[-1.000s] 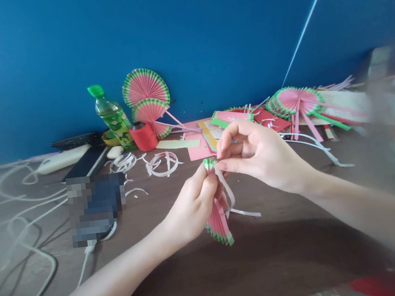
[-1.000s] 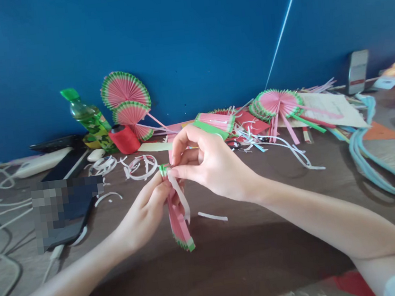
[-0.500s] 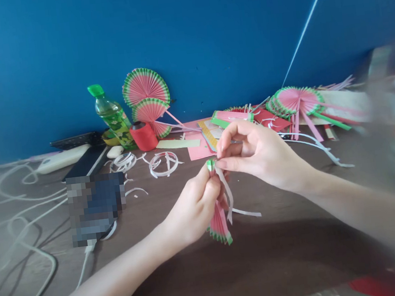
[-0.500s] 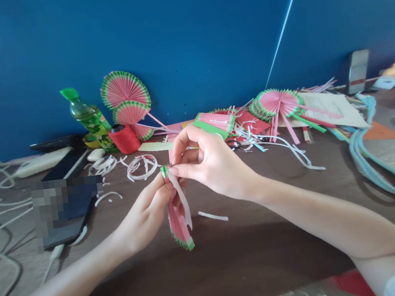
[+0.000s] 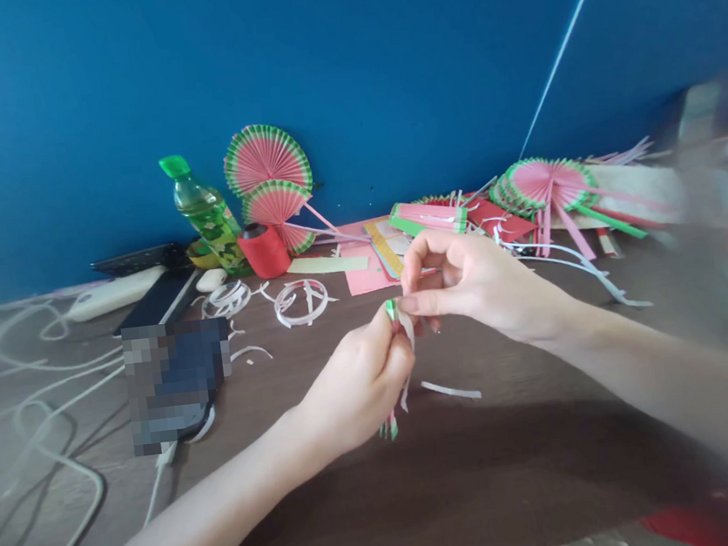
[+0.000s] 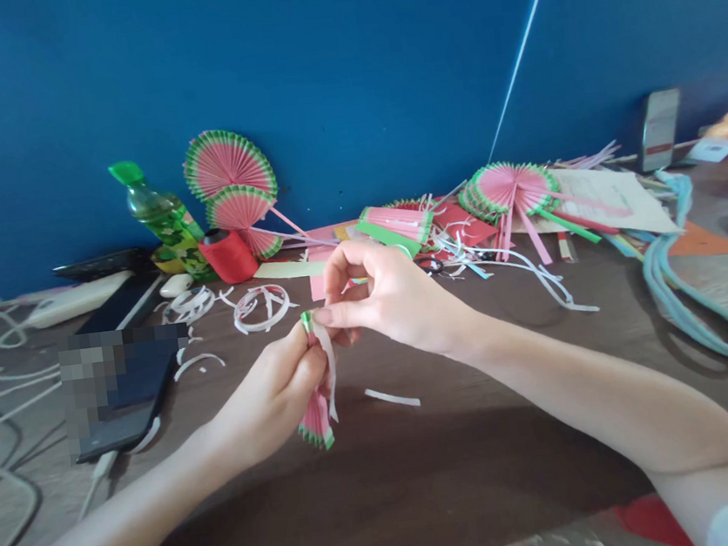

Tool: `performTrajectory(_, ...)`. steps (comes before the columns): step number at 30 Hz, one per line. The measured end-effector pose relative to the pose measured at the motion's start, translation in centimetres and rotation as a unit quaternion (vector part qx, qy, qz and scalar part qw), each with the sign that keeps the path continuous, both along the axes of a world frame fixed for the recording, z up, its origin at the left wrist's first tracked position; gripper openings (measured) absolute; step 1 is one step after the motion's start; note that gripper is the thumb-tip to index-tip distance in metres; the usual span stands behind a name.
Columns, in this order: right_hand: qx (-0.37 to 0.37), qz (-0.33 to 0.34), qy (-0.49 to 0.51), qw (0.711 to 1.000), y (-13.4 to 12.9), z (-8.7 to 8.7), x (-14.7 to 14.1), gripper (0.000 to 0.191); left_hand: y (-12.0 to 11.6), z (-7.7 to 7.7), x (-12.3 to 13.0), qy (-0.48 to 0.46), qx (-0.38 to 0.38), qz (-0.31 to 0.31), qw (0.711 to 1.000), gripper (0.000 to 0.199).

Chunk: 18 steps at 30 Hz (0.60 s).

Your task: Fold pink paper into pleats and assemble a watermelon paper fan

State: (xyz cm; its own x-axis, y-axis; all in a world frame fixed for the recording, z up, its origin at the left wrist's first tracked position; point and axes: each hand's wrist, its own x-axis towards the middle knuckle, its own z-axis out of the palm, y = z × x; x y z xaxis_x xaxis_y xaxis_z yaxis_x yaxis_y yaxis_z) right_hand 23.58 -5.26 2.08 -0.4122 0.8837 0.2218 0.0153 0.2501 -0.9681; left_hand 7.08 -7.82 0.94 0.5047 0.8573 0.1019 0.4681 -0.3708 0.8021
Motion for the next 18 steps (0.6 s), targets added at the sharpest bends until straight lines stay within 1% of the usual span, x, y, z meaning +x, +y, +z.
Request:
performTrajectory(5,0.000,0.003,-0.003,1.000,0.10,-0.14,0.07,0.028,0.05,0.13,0.06,0.001,0.015,-0.013,1.000,0.018)
performTrajectory(7,0.000,0.004,-0.002,1.000,0.04,-0.14,0.04,0.027,0.04,0.15,0.01,-0.005,0.007,-0.020,1.000,0.016)
performTrajectory(12,-0.002,-0.007,0.000,1.000,-0.12,0.06,-0.09,0.026,0.18,0.09,-0.25,-0.050,-0.082,-0.038,0.995,0.010)
performTrajectory(18,-0.005,-0.006,0.009,1.000,-0.06,0.13,-0.02,0.027,0.57,0.06,-0.33,-0.107,-0.194,-0.051,0.974,0.014)
